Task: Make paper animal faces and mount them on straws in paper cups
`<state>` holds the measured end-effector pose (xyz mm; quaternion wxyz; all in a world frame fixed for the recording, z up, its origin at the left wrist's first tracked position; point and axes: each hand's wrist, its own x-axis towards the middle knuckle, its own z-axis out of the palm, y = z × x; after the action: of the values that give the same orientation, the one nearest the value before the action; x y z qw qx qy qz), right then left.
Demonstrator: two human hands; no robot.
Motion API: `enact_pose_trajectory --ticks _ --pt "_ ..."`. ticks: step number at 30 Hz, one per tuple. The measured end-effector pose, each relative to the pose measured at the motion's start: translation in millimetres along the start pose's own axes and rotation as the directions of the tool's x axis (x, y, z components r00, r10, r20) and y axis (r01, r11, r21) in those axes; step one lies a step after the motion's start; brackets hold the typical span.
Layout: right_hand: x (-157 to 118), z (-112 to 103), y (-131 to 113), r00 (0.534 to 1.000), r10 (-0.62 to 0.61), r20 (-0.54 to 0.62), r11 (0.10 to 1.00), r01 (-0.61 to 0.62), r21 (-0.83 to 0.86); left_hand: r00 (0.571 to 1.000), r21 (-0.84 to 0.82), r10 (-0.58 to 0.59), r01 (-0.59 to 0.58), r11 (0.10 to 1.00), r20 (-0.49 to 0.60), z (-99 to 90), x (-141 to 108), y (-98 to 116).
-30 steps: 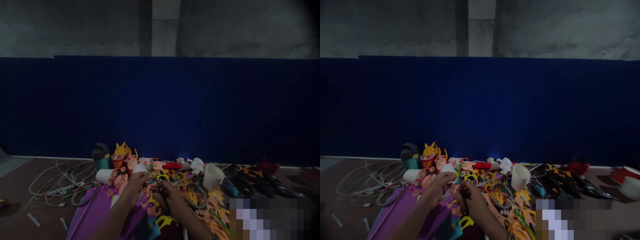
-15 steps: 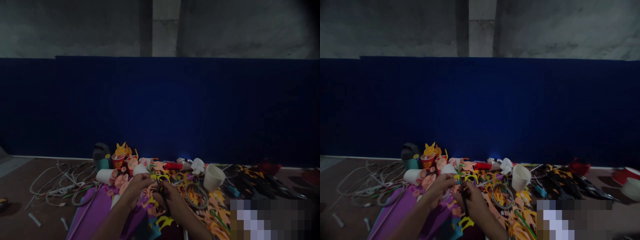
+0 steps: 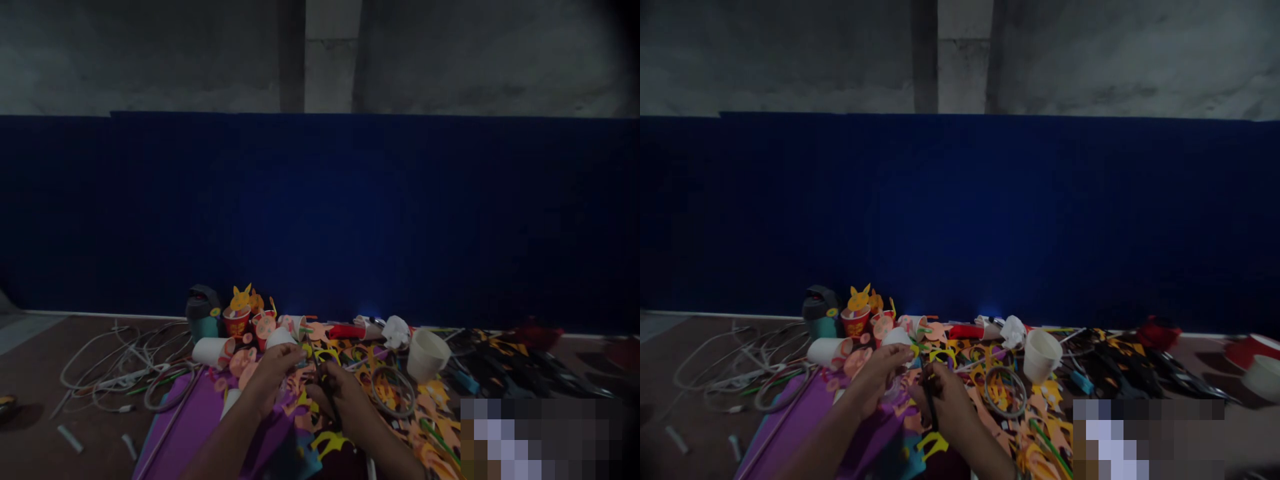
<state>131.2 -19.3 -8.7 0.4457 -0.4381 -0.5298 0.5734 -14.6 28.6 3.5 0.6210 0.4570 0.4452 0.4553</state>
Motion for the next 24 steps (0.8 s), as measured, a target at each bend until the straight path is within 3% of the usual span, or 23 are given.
enact_pose_trajectory --ticks 5,13,19,24 --pt "0.8 -2.0 4.4 1.000 -0.022 0.017 0.999 0.023 -0.025 0.994 -0.003 0.006 -0.005 1.000 0.105 1.2 -2.4 0.1" --pt "-2.0 -4.8 0.9 0.996 -0.067 0.052 0.996 0.070 -0.064 0.999 0.049 -0.011 0.010 0.999 0.034 -1.5 -1.4 -0.7" --pt "0.1 -5.3 6.7 0.998 -0.047 0.048 0.999 0.048 -0.022 0.994 -0.013 -0.014 0.016 1.000 0.111 -3.7 0.9 -2.6" --pt "-0.6 -5.7 4.9 0.997 -0.052 0.052 0.998 0.053 -0.016 0.996 0.002 0.028 -0.029 1.000 0.090 -7.6 5.6 -6.8"
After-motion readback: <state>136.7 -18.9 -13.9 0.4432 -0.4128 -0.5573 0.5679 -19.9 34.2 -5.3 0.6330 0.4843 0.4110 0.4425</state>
